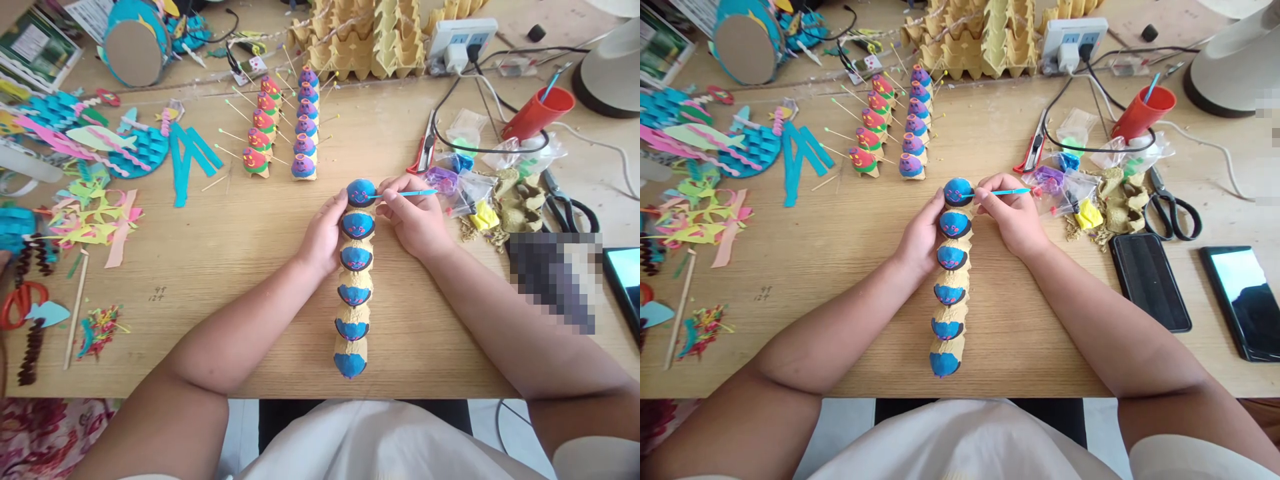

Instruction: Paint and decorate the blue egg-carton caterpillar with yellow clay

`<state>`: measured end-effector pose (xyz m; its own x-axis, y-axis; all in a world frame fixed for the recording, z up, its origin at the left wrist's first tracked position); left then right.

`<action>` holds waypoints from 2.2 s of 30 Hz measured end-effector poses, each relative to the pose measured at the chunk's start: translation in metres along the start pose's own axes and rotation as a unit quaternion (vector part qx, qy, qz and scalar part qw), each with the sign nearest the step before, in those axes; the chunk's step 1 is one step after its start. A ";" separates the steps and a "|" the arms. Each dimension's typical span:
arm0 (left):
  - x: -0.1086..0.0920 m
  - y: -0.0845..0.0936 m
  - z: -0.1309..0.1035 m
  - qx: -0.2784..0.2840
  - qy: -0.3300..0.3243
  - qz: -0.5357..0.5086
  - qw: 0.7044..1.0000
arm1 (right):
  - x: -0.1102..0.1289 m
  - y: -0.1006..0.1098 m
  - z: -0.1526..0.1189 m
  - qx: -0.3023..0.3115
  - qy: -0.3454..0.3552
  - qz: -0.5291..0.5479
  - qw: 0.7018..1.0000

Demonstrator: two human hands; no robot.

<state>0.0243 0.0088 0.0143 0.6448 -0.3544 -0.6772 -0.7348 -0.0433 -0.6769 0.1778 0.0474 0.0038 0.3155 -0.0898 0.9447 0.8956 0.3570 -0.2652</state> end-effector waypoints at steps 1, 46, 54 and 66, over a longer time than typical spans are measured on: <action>0.000 0.000 0.000 0.001 0.002 0.000 1.000 | 0.000 0.000 0.000 -0.001 0.002 -0.002 1.000; -0.003 -0.005 -0.003 -0.024 0.013 0.010 1.000 | 0.000 -0.001 0.000 0.001 0.035 -0.061 0.998; -0.002 -0.005 -0.003 -0.017 0.015 0.002 1.000 | 0.000 0.000 0.001 0.002 0.038 -0.062 0.997; -0.002 -0.004 -0.003 -0.014 0.004 -0.010 1.000 | -0.001 0.001 0.000 -0.001 0.033 -0.065 0.997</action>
<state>0.0254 0.0073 0.0190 0.6576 -0.3616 -0.6609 -0.7275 -0.0770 -0.6817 0.1783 0.0476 0.0027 0.2169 -0.1964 0.9562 0.9307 0.3371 -0.1419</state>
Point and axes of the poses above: each hand's wrist, its own z-axis towards the middle knuckle, its own y-axis out of the back of the hand, x = y × z, the point moved 2 cm from there along z, towards the middle knuckle, and after that the axes turned 10 degrees about x, right-handed, at the moved point
